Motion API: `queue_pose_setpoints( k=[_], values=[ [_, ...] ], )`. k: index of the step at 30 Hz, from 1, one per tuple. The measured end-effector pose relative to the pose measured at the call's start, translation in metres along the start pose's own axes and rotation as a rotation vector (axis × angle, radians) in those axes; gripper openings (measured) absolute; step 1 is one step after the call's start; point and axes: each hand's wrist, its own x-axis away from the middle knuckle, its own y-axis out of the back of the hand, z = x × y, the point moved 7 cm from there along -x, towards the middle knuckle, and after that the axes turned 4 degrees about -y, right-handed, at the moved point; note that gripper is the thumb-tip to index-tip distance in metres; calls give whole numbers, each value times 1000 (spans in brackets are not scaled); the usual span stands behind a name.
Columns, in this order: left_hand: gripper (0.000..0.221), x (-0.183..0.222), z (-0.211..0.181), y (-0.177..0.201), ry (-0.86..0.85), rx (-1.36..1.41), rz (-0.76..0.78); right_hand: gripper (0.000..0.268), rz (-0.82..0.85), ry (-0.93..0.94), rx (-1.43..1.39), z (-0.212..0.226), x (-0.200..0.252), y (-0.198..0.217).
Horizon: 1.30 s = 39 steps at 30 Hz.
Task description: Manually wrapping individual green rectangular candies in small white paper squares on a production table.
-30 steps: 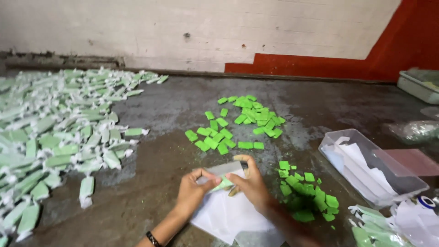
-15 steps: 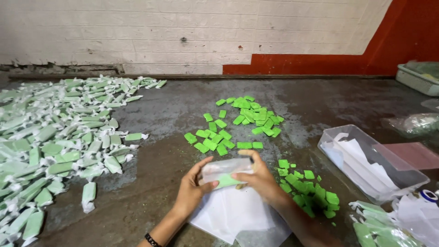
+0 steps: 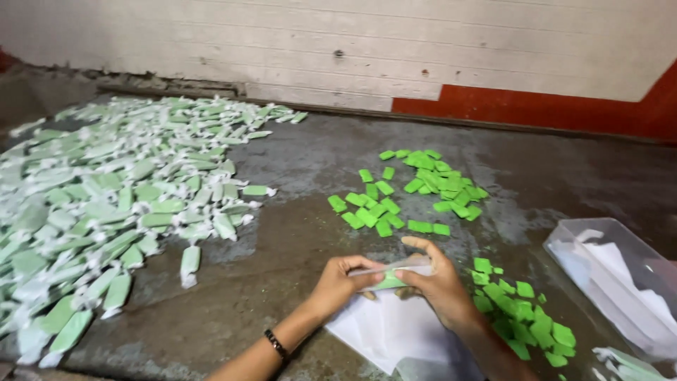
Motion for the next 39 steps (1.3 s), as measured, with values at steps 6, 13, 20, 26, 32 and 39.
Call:
queue_pose_setpoints(
  k=[6, 13, 20, 26, 32, 39],
  values=[
    [8, 5, -7, -1, 17, 21, 51, 17, 231, -211, 112, -8, 6, -5],
    [13, 20, -35, -19, -71, -297, 156, 14, 223, -117, -75, -26, -15, 10],
    [12, 26, -56, -16, -338, -777, 44, 9, 360, -208, -221, -46, -17, 4],
    [14, 14, -40, -4, -304, -651, -76, 15, 77, 78, 74, -12, -12, 16],
    [36, 2, -21, 6, -482, -574, -80, 8, 75, -200, -287, -86, -63, 59],
    [17, 5, -13, -4, -256, -458, -20, 9, 178, -208, -412, -100, -83, 80]
  ],
)
